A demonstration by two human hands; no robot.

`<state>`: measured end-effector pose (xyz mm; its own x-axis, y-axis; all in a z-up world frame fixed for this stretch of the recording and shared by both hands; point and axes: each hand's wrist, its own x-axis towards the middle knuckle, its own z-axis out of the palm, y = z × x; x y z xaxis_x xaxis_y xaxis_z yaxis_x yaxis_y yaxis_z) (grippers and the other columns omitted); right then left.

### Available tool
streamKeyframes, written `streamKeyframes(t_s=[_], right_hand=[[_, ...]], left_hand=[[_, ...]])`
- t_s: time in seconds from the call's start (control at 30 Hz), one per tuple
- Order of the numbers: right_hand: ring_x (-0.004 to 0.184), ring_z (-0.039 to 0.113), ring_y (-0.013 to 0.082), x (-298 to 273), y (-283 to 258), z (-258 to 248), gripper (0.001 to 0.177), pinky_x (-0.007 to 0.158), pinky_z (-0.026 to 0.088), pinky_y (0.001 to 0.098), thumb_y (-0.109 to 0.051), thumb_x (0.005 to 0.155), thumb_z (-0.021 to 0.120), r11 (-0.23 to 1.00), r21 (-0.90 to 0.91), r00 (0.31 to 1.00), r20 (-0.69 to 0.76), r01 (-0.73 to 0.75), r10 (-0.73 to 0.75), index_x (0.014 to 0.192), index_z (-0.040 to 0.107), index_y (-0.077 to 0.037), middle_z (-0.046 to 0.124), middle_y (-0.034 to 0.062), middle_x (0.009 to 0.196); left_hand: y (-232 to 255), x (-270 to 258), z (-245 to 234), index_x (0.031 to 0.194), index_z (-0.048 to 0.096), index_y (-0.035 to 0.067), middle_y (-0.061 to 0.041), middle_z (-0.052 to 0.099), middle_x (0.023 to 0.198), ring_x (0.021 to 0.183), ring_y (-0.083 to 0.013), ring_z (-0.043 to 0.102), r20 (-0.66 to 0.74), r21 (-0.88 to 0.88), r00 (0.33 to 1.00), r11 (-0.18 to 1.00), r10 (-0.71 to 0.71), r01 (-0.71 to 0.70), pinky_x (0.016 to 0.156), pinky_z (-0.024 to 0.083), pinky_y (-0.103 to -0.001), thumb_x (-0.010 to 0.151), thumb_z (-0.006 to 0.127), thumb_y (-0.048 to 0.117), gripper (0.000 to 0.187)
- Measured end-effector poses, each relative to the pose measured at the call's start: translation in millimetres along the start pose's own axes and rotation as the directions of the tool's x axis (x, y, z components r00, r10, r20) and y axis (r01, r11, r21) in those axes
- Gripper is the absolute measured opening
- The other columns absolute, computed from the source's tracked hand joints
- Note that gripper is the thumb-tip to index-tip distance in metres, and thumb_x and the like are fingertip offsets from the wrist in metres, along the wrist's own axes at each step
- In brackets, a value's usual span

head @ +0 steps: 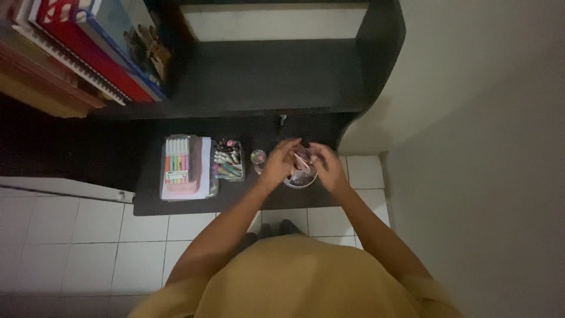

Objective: Organizing various stationery items like notebooks, markers, and pens on a desk shelf.

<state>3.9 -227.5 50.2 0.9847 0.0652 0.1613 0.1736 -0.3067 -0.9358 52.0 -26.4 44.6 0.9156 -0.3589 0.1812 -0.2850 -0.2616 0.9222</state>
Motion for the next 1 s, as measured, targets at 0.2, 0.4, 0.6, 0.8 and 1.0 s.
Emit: streamKeyframes(t_s=[0.2, 0.4, 0.6, 0.8, 1.0], right_hand=[[0.107, 0.07, 0.0288, 18.6, -36.0, 7.6, 0.042, 0.09, 0.055, 0.0382, -0.023, 0.095, 0.066, 0.952, -0.304, 0.998, 0.069, 0.025, -0.005, 0.132, 0.06, -0.003, 0.069, 0.0191, 0.122], [0.089, 0.074, 0.0269, 25.1, 10.0, 18.5, 0.029, 0.081, 0.057, 0.038, -0.022, 0.101, 0.058, 0.972, -0.205, 0.993, 0.017, -0.113, 0.119, 0.121, 0.069, -0.004, 0.075, 0.0152, 0.101], [0.094, 0.072, 0.0206, 28.7, -22.5, 14.5, 0.027, 0.085, 0.055, 0.0333, -0.019, 0.103, 0.058, 0.941, -0.242, 0.971, -0.023, -0.235, 0.236, 0.125, 0.067, -0.007, 0.073, 0.0107, 0.11], [0.11, 0.068, 0.022, 34.6, -20.7, 20.2, 0.027, 0.098, 0.053, 0.0333, -0.016, 0.11, 0.052, 0.991, 0.059, 0.96, -0.26, 0.121, -0.102, 0.126, 0.062, 0.003, 0.071, 0.0148, 0.117], [0.114, 0.071, 0.0193, 26.6, -110.8, 55.4, 0.029, 0.098, 0.057, 0.03, -0.016, 0.107, 0.052, 1.0, 0.006, 1.0, -0.031, -0.004, 0.004, 0.131, 0.06, -0.001, 0.072, 0.0133, 0.122]], left_hand=[[6.2, 9.2, -59.5, 0.137, 0.06, 0.003, -0.025, 0.061, 0.131, 0.12, -0.0456, 0.058, -0.055, 0.528, 0.994, 0.848, 0.091, -0.049, 0.104, 0.046, -0.048, 0.082, 0.064, 0.003, 0.055], [-59.6, 0.0, -90.6, 0.137, 0.051, 0.002, -0.028, 0.06, 0.127, 0.118, -0.0453, 0.059, 0.177, 0.577, 0.931, 0.8, -0.319, 0.164, 0.097, 0.051, -0.049, 0.07, 0.082, 0.018, 0.076], [-81.0, -15.8, -81.1, 0.121, 0.057, 0.006, -0.023, 0.072, 0.1, 0.096, -0.0402, 0.073, 0.156, 0.441, 0.944, 0.876, -0.29, 0.196, 0.083, 0.056, -0.05, 0.081, 0.079, 0.022, 0.049], [-72.4, -15.4, -91.9, 0.122, 0.055, 0.006, -0.025, 0.071, 0.097, 0.091, -0.0437, 0.071, 0.091, 0.428, 0.984, 0.898, -0.154, 0.101, 0.074, 0.055, -0.051, 0.076, 0.079, 0.016, 0.053], [-121.9, -8.4, -90.5, 0.116, 0.06, 0.001, -0.028, 0.072, 0.103, 0.099, -0.0418, 0.073, 0.209, 0.599, 0.93, 0.792, -0.301, 0.121, 0.082, 0.057, -0.05, 0.084, 0.081, 0.023, 0.044]])
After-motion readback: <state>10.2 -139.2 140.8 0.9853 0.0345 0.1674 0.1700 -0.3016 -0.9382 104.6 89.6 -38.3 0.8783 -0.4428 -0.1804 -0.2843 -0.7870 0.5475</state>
